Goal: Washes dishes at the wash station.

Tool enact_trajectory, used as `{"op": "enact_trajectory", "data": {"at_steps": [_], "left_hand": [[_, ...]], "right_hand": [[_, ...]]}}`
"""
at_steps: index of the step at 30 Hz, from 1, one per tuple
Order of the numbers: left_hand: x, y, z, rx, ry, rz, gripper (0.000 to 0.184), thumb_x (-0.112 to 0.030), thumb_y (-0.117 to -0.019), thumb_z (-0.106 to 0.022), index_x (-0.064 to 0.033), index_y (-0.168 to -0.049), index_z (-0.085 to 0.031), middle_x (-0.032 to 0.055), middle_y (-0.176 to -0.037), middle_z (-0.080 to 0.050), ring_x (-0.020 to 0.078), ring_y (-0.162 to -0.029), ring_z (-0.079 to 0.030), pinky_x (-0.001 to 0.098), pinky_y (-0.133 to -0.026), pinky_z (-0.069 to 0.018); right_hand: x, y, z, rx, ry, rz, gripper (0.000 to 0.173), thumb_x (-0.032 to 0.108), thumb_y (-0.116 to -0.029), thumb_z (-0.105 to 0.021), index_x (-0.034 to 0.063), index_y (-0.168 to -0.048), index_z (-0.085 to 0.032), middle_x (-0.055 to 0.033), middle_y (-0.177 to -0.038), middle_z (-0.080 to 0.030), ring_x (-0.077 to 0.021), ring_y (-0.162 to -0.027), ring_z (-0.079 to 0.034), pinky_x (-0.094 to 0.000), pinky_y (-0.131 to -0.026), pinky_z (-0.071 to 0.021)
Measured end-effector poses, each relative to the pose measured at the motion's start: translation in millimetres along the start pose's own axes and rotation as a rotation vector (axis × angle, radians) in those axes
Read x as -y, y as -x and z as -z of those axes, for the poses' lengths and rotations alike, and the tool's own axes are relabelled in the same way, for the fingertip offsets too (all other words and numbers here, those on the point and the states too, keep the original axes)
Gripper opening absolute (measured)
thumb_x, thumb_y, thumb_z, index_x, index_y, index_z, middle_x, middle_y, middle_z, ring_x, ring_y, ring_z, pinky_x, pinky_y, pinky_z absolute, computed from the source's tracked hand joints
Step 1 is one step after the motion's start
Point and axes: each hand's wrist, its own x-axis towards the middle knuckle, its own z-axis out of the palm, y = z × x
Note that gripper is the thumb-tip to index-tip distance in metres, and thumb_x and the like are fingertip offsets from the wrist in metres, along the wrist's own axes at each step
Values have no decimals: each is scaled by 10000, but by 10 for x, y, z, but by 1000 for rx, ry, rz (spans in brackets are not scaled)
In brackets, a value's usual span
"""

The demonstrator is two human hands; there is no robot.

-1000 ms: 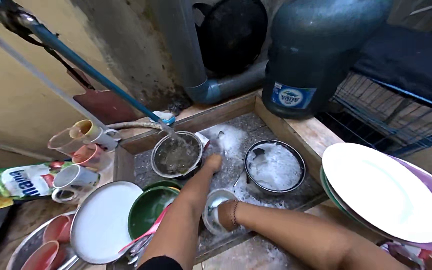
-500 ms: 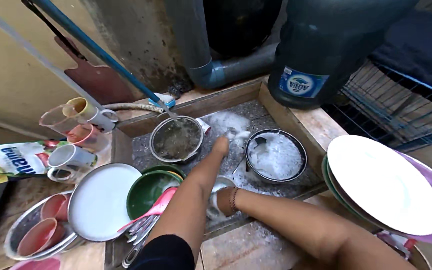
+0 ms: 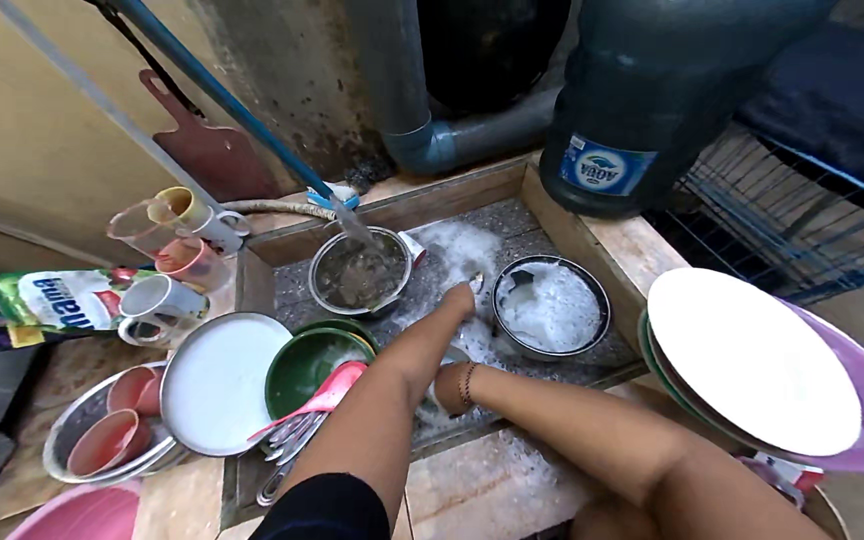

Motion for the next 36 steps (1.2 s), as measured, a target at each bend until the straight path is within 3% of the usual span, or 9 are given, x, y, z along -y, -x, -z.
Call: {"op": "enact_trajectory", "data": {"at_steps": [2, 8, 12, 17, 23, 29, 32, 34, 36], "left_hand": [[56, 14, -31, 7, -32, 11, 460, -99, -989, -604, 130, -1379, -522, 320, -1446, -518, 463, -1371, -495, 624, -1121, -407], [199, -12, -76, -74, -41, 123, 584, -112, -972, -635, 181, -1432, -425, 343, -1574, -331, 503, -1450, -361, 609, -1144, -390], [245, 77, 7, -42, 84, 239, 517, -217, -1005, -611, 145, -1364, -524, 300, -1484, -490, 409, -1396, -489, 570, -1131, -417], [349, 134, 18, 3, 146, 238, 470, -233, -1013, -581, 116, -1327, -569, 287, -1425, -551, 392, -1349, -541, 578, -1103, -442], [541, 201, 175, -133, 268, 96, 447, -147, -1055, -496, 104, -1425, -478, 310, -1445, -522, 417, -1360, -523, 572, -1134, -417], [690, 273, 227, -223, 236, 65, 639, -484, -1106, -365, 63, -1368, -564, 286, -1392, -580, 399, -1345, -547, 582, -1127, -418], [683, 253, 101, -189, 57, -94, 476, -371, -1099, -425, -2, -1326, -623, 250, -1326, -636, 395, -1291, -591, 601, -1095, -444], [660, 199, 61, -164, -88, -230, 386, -249, -1089, -439, -92, -1401, -604, 212, -1354, -642, 395, -1304, -586, 615, -1096, -434], [632, 118, 38, -114, -207, -254, 469, -175, -1070, -464, -219, -1537, -487, 198, -1432, -596, 409, -1348, -547, 643, -1094, -424]], "right_hand": [[0, -6, -4, -7, -3, 7, 338, 85, -946, -675, -109, -1217, -622, -343, -1243, -620, -527, -1179, -595, -728, -932, -451], [44, 14, -5, 0, -8, -28, 329, 75, -954, -662, -124, -1212, -616, -350, -1268, -606, -528, -1199, -584, -728, -942, -445], [76, 44, 22, 50, 38, -31, 318, 84, -963, -652, -147, -1179, -626, -356, -1268, -607, -526, -1204, -582, -715, -953, -441], [32, -30, -28, 0, 42, 5, 350, 68, -924, -693, -94, -1225, -620, -333, -1224, -632, -516, -1151, -614, -725, -917, -463], [20, -75, -70, -15, 49, 24, 310, 81, -931, -681, -72, -1199, -645, -323, -1206, -643, -516, -1151, -611, -736, -914, -457], [96, -38, -14, -26, 58, 8, 319, 101, -940, -679, -71, -1207, -640, -321, -1197, -648, -509, -1142, -621, -732, -911, -462], [111, -20, -1, -30, 59, 4, 337, 118, -941, -687, -59, -1224, -645, -317, -1210, -649, -503, -1147, -622, -735, -920, -460], [90, -34, 1, -23, 62, 10, 338, 112, -940, -688, -60, -1228, -645, -318, -1216, -647, -505, -1151, -619, -735, -923, -458], [50, -85, -18, -13, 70, 28, 346, 95, -933, -689, -41, -1247, -642, -311, -1220, -647, -501, -1156, -618, -731, -924, -463]]}}
